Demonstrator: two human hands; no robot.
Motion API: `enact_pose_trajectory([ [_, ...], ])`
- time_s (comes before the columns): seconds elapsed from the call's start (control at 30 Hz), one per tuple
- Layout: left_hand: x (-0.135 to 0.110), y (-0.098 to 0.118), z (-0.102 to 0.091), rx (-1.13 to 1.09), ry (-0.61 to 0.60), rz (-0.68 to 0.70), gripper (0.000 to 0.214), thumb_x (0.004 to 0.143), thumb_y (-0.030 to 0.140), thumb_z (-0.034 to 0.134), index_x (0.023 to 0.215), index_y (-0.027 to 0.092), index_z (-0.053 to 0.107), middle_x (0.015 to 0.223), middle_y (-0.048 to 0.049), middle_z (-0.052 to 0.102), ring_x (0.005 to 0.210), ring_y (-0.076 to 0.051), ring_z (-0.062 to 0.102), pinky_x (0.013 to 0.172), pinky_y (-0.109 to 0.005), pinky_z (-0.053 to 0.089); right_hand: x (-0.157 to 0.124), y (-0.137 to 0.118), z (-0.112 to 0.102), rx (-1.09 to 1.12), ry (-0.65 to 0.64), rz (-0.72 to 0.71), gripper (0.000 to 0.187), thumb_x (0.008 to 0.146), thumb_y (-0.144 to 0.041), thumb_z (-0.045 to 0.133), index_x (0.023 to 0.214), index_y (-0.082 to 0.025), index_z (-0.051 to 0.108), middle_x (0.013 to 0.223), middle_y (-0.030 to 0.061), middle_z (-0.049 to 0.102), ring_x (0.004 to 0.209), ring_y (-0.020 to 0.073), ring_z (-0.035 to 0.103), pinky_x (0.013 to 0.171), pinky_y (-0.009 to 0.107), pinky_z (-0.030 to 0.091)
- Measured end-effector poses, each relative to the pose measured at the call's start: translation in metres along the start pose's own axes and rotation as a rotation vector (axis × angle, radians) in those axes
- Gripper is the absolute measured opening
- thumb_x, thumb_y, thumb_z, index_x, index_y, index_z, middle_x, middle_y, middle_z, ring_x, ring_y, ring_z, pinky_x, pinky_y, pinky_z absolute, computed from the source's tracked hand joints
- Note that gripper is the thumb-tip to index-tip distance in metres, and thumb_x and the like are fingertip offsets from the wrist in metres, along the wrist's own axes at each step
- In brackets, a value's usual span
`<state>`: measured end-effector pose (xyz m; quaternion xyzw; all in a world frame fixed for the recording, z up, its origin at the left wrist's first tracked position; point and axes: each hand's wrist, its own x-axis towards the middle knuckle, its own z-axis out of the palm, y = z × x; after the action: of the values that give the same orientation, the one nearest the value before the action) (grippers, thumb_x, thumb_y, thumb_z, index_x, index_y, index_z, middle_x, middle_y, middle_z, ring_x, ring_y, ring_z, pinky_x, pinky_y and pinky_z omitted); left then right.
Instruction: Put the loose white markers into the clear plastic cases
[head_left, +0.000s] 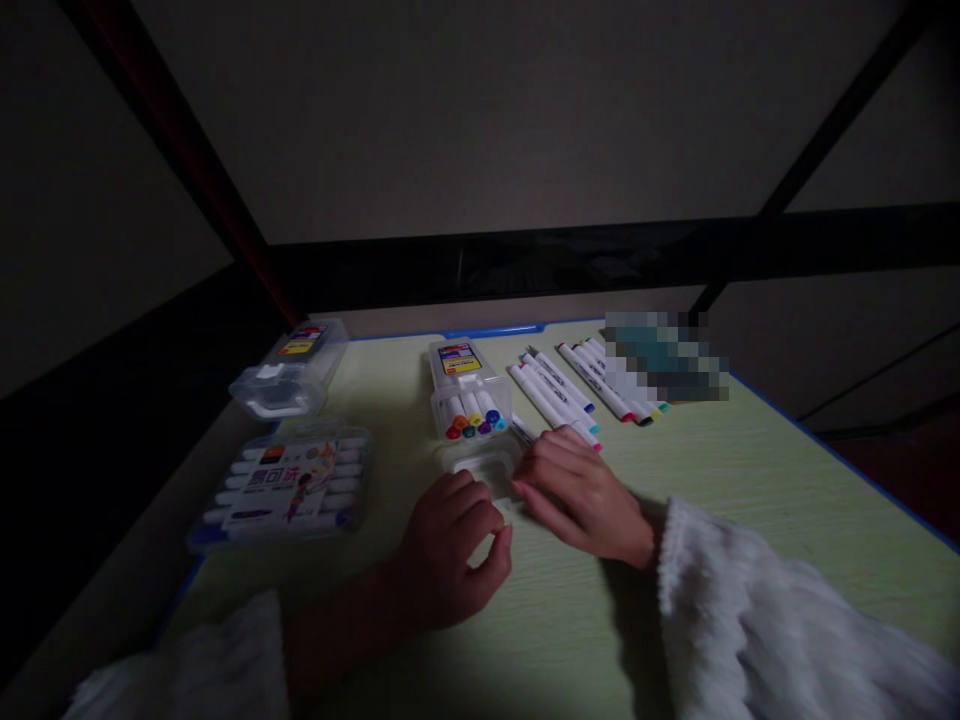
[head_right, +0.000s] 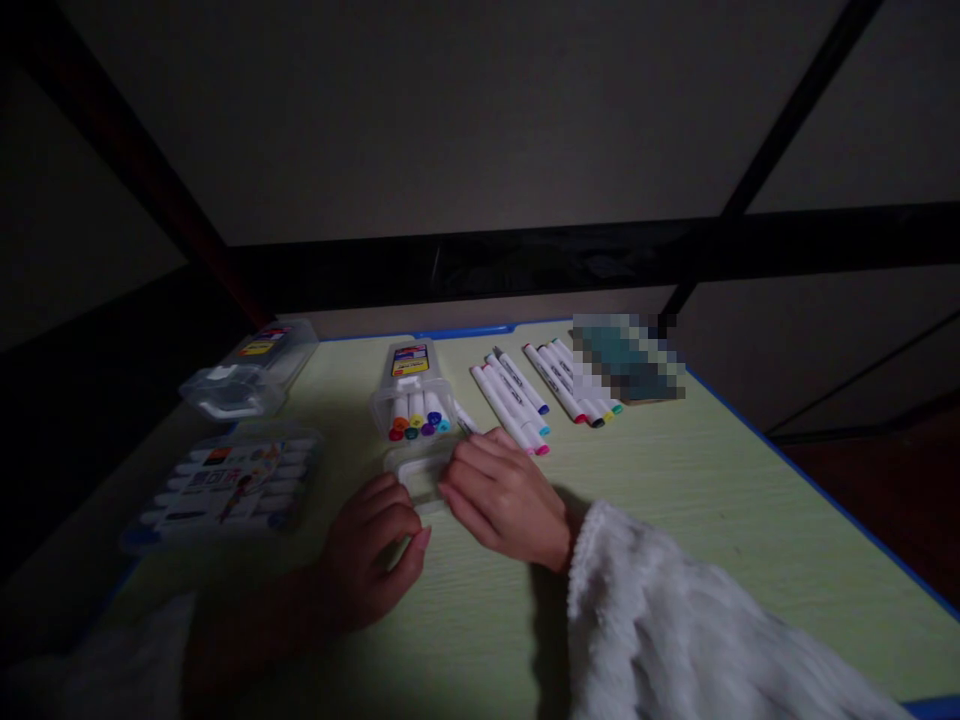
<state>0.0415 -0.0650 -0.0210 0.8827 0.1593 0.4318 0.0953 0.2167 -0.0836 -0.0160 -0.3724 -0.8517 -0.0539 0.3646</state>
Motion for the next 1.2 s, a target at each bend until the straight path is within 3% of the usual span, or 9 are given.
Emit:
enact_pose_trajectory([
  [0.17, 0.0, 0.0, 0.001, 0.009, -0.015, -0.016, 0.02, 0.076, 0.005, 0.046, 0.062, 0.019, 0.042, 0.055, 0.0022, 0.044, 0.055, -0.012, 0.04, 0.054, -0.024, 0.036, -0.001, 0.01, -0.004, -0.146, 0.025, 0.213, 0.021, 0.086, -0.02, 0.042, 0.066, -0.019, 0.046, 0.062, 0.0014, 0.05, 0.061, 0.0162, 0.046, 0.061, 0.03, 0.031],
  [0.33, -0.001, -0.001, 0.001, 0.002, -0.037, -0.038, 0.02, 0.077, 0.006, 0.046, 0.062, 0.018, 0.044, 0.056, 0.0019, 0.045, 0.055, -0.012, 0.041, 0.055, -0.025, 0.036, -0.004, 0.025, -0.011, -0.338, -0.079, 0.482, 0.015, 0.082, -0.018, 0.045, 0.067, -0.018, 0.047, 0.066, 0.0024, 0.054, 0.063, 0.0178, 0.051, 0.062, 0.03, 0.028],
  [0.53, -0.002, -0.002, 0.002, 0.011, -0.045, -0.036, 0.02, 0.078, 0.006, 0.047, 0.062, 0.018, 0.045, 0.056, 0.0023, 0.045, 0.055, -0.011, 0.041, 0.055, -0.024, 0.037, -0.007, 0.029, -0.019, -0.553, -0.253, 0.666, 0.01, 0.08, -0.025, 0.05, 0.076, -0.016, 0.054, 0.077, 0.0042, 0.059, 0.069, 0.0201, 0.055, 0.061, 0.03, 0.024],
  [1.2, -0.002, -0.002, 0.002, 0.002, -0.053, -0.041, 0.018, 0.078, 0.006, 0.047, 0.064, 0.017, 0.045, 0.057, 0.0022, 0.045, 0.057, -0.011, 0.041, 0.056, -0.024, 0.037, -0.01, 0.029, -0.015, -0.594, -0.389, 0.729, 0.023, 0.081, -0.04, 0.053, 0.076, -0.017, 0.055, 0.082, 0.0054, 0.061, 0.074, 0.0223, 0.058, 0.062, 0.032, 0.025],
])
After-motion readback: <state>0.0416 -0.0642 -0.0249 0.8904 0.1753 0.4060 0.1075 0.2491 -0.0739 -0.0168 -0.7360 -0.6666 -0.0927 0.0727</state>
